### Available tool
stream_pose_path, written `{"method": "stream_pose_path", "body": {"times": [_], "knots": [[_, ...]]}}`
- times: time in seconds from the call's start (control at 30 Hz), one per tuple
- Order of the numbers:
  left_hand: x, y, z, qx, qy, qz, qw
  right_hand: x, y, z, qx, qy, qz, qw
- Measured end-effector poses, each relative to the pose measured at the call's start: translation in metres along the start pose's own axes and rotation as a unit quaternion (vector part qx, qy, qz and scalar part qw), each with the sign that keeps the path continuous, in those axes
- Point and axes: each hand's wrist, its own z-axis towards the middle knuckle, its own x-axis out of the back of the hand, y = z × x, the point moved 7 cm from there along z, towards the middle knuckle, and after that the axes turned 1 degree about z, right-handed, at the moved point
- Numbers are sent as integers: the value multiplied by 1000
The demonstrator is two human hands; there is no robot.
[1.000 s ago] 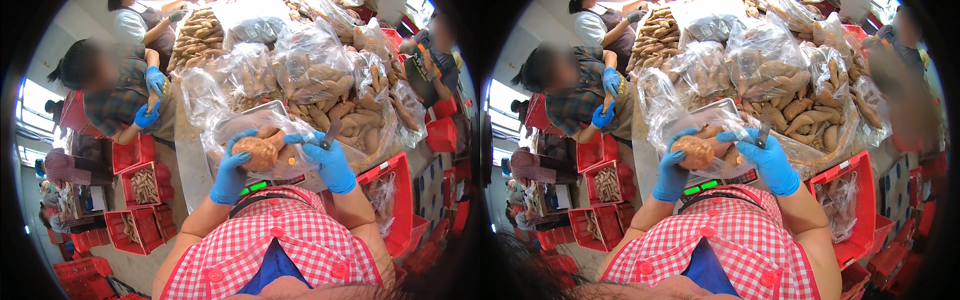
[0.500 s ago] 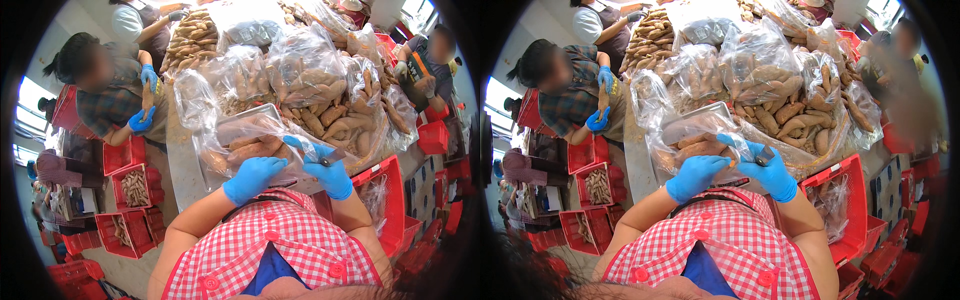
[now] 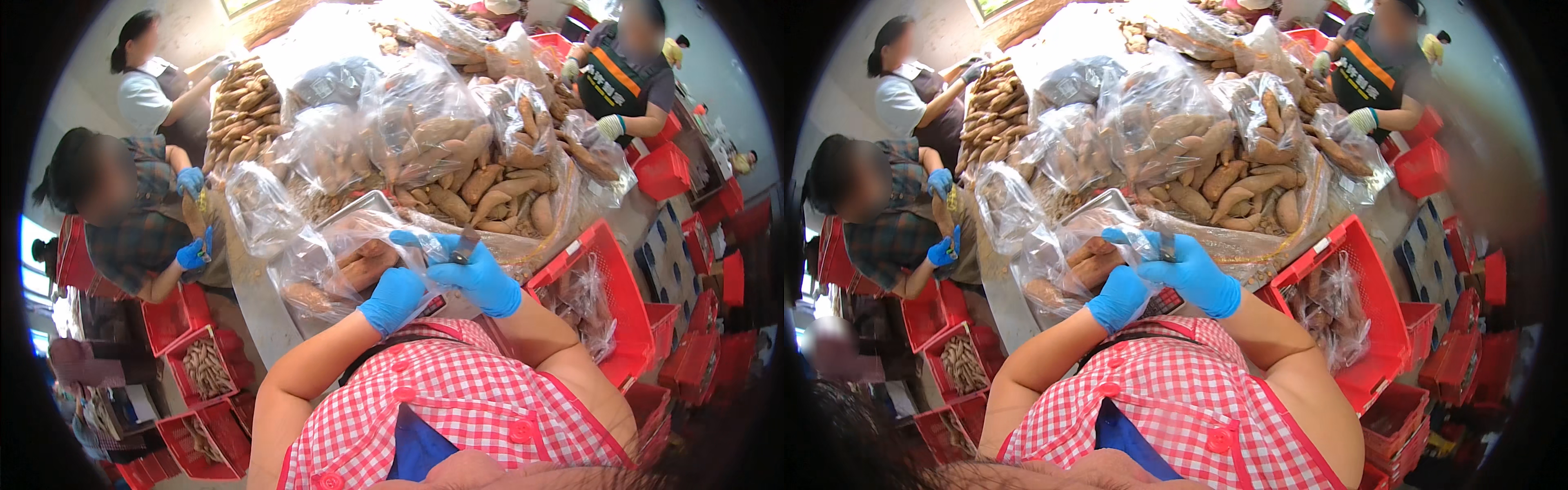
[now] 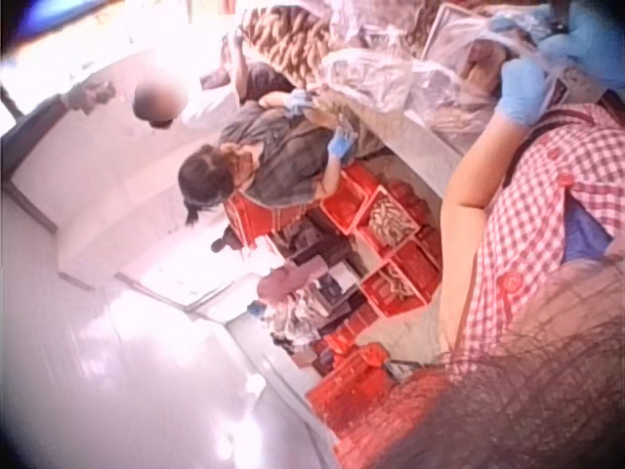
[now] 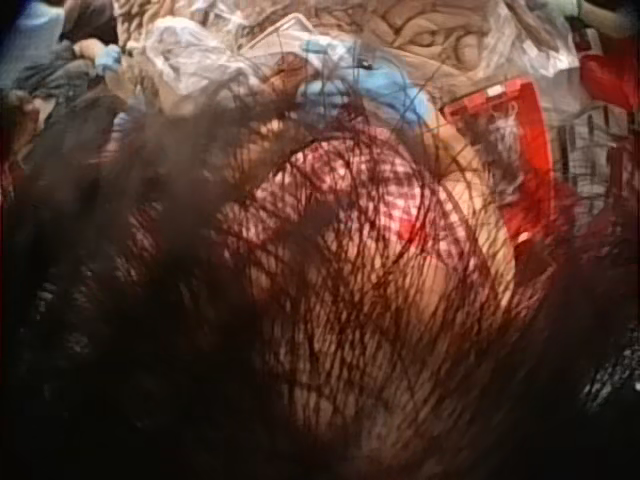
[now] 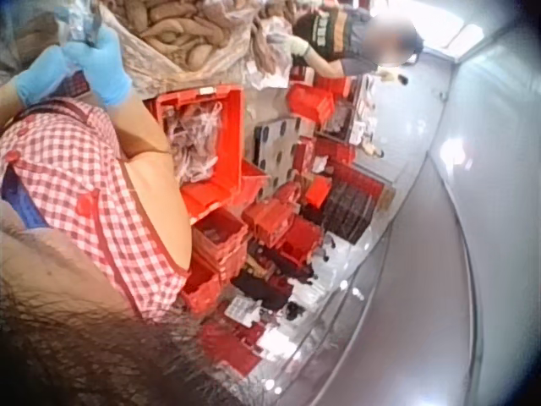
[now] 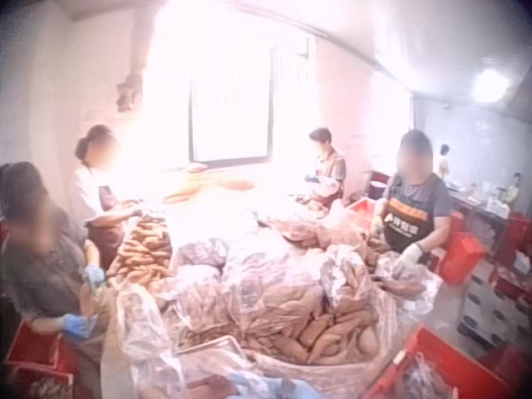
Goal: The person bags sweet potatoes by hand, weighing each bag on a scale and placing them into red crates.
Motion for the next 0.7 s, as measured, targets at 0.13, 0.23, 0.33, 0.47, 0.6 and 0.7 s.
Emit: {"method": "stream_pose_path", "body": {"times": [0.13,0.23,0.33,0.47,0.6,0.7], "knots": [[-10,0,10,-74,125,4,989,0,-2,-3,7,39,-39,998],[-18,-7,11,-53,113,-127,984,0,0,-9,-29,51,-35,998],[-1,1,-2,-56,3,86,995,-6,-18,-11,-29,64,21,997],[123,8,-80,-11,229,-95,969,19,-6,-20,-54,95,-11,994],[191,-59,-209,206,443,-5,873,20,-3,-17,-54,79,-16,995],[192,-88,-248,297,371,203,856,11,-9,-7,-17,67,-7,998]]}}
